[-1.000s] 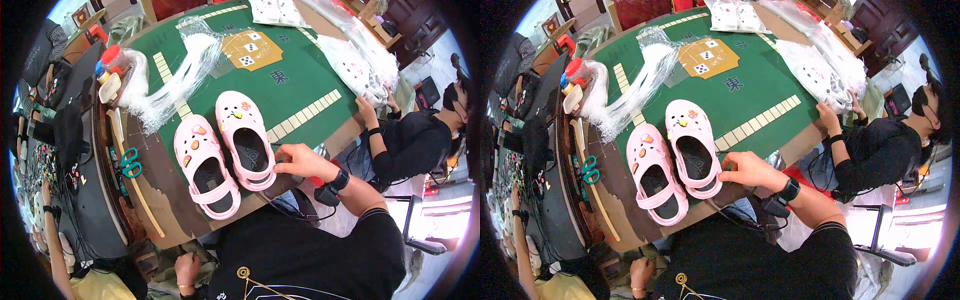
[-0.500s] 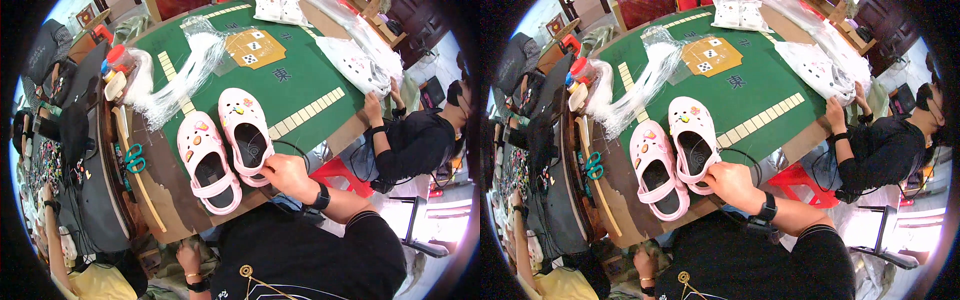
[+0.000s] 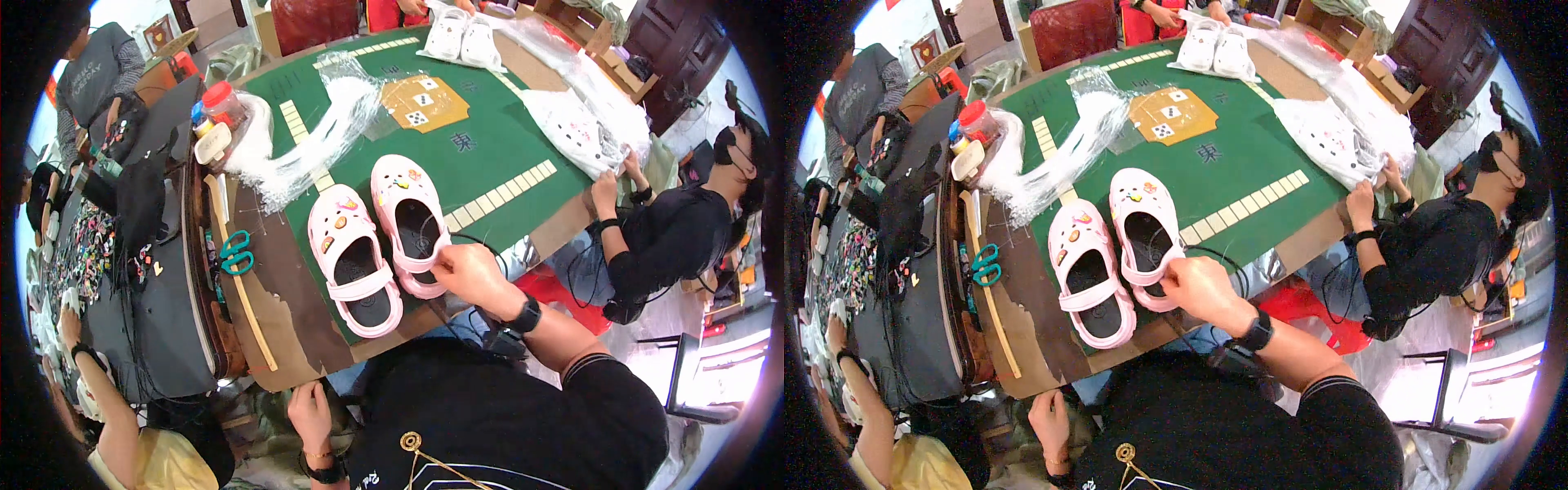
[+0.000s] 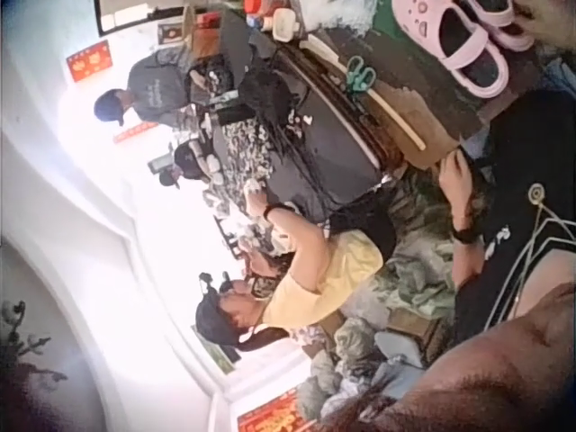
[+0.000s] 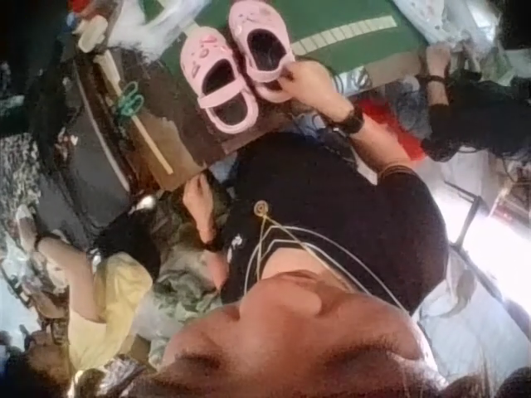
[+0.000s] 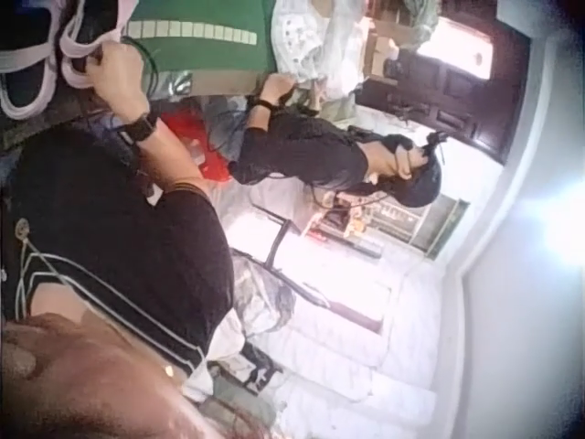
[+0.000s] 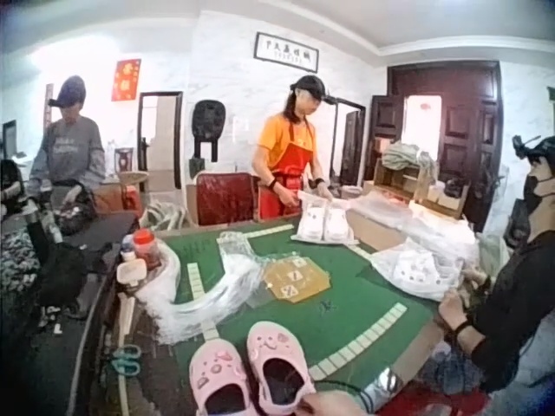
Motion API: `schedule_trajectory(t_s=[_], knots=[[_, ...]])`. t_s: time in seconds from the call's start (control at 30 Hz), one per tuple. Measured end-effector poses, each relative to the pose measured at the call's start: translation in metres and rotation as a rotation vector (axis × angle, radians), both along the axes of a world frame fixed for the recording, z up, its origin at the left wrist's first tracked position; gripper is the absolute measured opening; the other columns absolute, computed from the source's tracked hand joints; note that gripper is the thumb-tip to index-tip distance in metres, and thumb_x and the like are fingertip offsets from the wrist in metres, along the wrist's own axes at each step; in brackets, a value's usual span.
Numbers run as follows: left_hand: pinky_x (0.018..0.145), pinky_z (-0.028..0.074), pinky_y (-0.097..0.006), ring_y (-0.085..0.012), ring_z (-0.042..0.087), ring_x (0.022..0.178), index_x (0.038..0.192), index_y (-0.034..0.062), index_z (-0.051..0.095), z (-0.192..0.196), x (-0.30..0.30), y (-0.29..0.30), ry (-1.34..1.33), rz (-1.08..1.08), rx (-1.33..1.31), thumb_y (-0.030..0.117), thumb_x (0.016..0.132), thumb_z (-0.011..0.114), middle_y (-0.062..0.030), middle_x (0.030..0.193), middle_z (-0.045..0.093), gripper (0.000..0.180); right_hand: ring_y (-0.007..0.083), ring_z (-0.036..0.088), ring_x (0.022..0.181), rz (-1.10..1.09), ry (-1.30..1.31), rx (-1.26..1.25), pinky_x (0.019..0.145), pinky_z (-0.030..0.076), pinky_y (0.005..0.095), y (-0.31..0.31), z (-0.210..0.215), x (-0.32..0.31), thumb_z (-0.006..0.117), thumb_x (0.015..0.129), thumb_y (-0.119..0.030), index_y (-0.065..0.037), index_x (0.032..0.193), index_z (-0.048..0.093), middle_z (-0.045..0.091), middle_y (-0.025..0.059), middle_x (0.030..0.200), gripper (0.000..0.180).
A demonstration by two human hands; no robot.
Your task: Decorating shoes with small charms and accessories.
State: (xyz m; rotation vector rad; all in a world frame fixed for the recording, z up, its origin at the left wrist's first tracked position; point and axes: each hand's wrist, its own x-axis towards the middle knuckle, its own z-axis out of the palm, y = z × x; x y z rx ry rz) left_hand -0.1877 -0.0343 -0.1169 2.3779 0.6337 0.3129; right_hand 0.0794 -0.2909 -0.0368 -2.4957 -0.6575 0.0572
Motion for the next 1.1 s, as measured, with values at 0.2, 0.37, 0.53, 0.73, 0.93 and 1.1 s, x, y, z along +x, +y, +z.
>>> schedule_trajectory(t_s=[0.2, 0.37, 0.53, 0.73, 0.93, 1.1], knots=[[0.071, 0.047, -0.041, -0.0353, 0.061, 0.078, 0.090, 0.0002, 0.066, 0.013, -0.005, -0.004, -0.100, -0.011, 0.019, 0.007, 0.085, 0.064, -0.0153, 0.084, 0.065, 0.008, 0.0369, 0.063, 0.064, 0.178, 0.201, -0.194, 0.060, 0.051, 0.0436, -0.072, 0.031, -0.005, 0.063, 0.076, -0.020, -0.003, 0.073, 0.067, 0.064, 0.0172, 0.067, 0.017], [0.071, 0.046, -0.041, -0.0345, 0.060, 0.078, 0.090, 0.0010, 0.066, 0.027, 0.011, -0.003, -0.127, -0.046, 0.059, 0.006, 0.084, 0.064, -0.0147, 0.083, 0.064, 0.008, 0.0377, 0.065, 0.062, 0.469, 0.208, -0.686, 0.055, 0.052, 0.0449, -0.155, -0.003, -0.035, 0.058, 0.076, -0.016, 0.001, 0.070, 0.065, 0.061, 0.0220, 0.063, 0.020], [0.065, 0.047, -0.037, -0.0296, 0.061, 0.073, 0.091, 0.0007, 0.066, 0.048, 0.045, -0.015, -0.243, -0.180, 0.122, 0.001, 0.084, 0.064, -0.0131, 0.080, 0.064, 0.008, 0.0347, 0.066, 0.065, 0.290, 0.070, -0.574, 0.056, 0.052, 0.0449, -0.082, 0.019, -0.018, 0.059, 0.084, -0.023, -0.006, 0.085, 0.067, 0.066, 0.0172, 0.071, 0.019], [0.063, 0.046, -0.037, -0.0276, 0.059, 0.069, 0.089, 0.0010, 0.067, 0.067, 0.089, -0.032, -0.374, -0.291, 0.105, -0.002, 0.080, 0.067, -0.0113, 0.078, 0.064, 0.010, 0.0339, 0.064, 0.059, 0.120, -0.249, -0.026, 0.051, 0.051, 0.0421, -0.007, -0.005, -0.018, 0.065, 0.086, -0.024, -0.005, 0.082, 0.063, 0.063, 0.0144, 0.064, 0.019], [0.065, 0.046, -0.038, -0.0280, 0.058, 0.067, 0.091, 0.0024, 0.066, 0.075, 0.108, -0.028, -0.420, -0.345, 0.127, -0.003, 0.075, 0.069, -0.0105, 0.074, 0.062, 0.017, 0.0339, 0.063, 0.056, -0.112, -0.246, -0.058, 0.050, 0.049, 0.0439, 0.019, -0.010, -0.011, 0.064, 0.085, -0.023, -0.004, 0.074, 0.062, 0.063, 0.0136, 0.064, 0.021], [0.066, 0.046, -0.038, -0.0281, 0.059, 0.068, 0.091, 0.0025, 0.066, 0.081, 0.121, -0.020, -0.459, -0.331, 0.109, -0.004, 0.075, 0.068, -0.0108, 0.074, 0.062, 0.018, 0.0361, 0.063, 0.057, -0.146, -0.273, -0.152, 0.052, 0.051, 0.0457, 0.027, -0.022, 0.008, 0.061, 0.085, -0.019, -0.002, 0.073, 0.061, 0.063, 0.0161, 0.064, 0.021]])
